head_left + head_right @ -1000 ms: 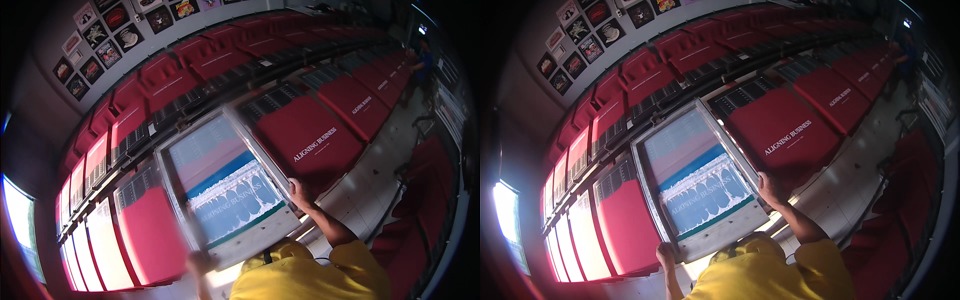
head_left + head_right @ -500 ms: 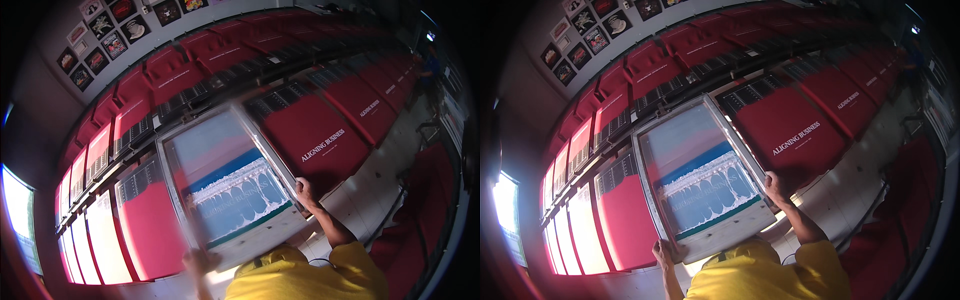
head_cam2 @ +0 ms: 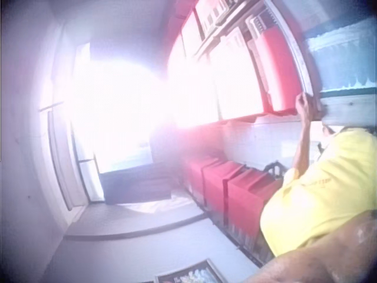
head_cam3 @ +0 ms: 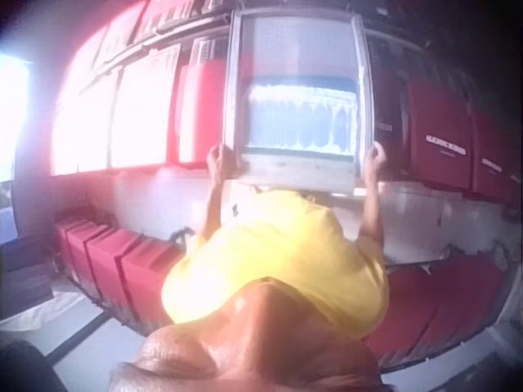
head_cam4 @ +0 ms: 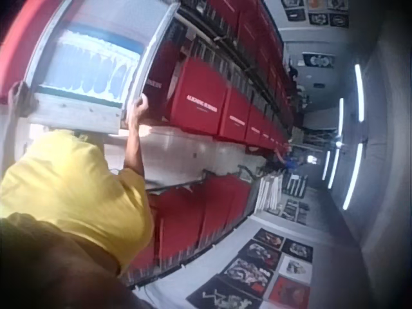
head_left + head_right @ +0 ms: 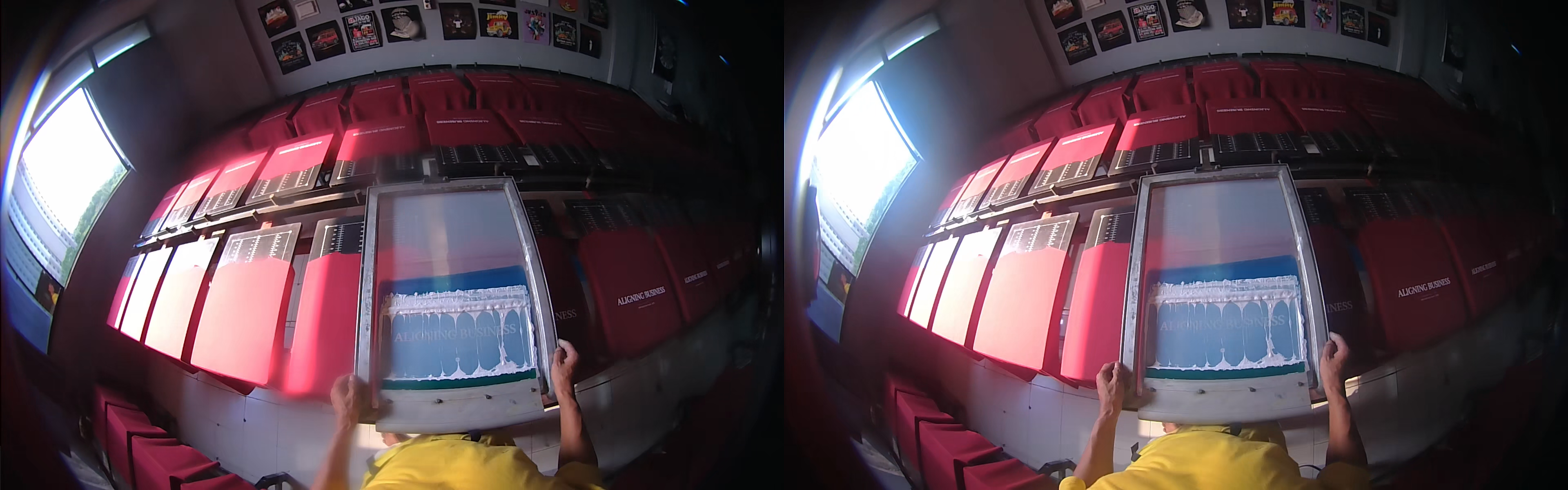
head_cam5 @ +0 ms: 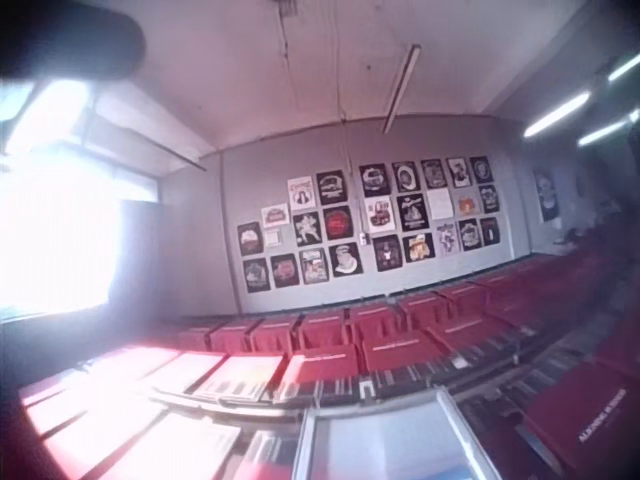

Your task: The person performs screen printing by applying paint to a screen with a squeegee, then aligns and presses the screen onto a series of red garments fixed to a multi-station printing table.

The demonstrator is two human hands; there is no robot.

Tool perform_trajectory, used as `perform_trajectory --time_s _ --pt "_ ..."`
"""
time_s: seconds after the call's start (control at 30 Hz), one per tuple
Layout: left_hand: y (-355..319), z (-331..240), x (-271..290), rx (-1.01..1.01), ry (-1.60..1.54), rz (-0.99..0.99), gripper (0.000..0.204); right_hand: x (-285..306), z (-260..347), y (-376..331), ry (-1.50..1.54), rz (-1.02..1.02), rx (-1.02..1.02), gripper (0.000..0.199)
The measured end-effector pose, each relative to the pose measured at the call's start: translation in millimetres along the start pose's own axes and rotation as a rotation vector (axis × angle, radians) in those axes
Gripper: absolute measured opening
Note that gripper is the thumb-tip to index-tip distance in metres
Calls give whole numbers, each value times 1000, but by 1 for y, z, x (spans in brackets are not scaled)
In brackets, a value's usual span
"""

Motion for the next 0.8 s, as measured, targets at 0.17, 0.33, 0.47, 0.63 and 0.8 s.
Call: perform_trajectory --time_s 0.17,0.33,0.47,0.63,0.8 --pt "-32 -58 12 -111 61 -102 36 -5 6 9 82 94 -51 23" --pt "-45 -68 19 -214 250 -160 39 -15 -5 16 131 94 9 22" --pt "-44 -75 18 -293 472 -42 31 -20 -8 17 148 98 -9 20" --pt "-49 -103 1 -525 790 65 31 -18 -10 13 145 63 2 20" --pt "-57 -127 -11 -545 819 155 26 -25 -23 10 124 17 6 19"
Point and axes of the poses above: each hand's wrist, its own y-axis towards the middle knuckle, its own x-axis out of the back of the hand, z = x × y, the point moved 7 cm from there along y, towards the middle knuckle, and after that the axes turned 11 degrees about -z, right-handed, at the moved point
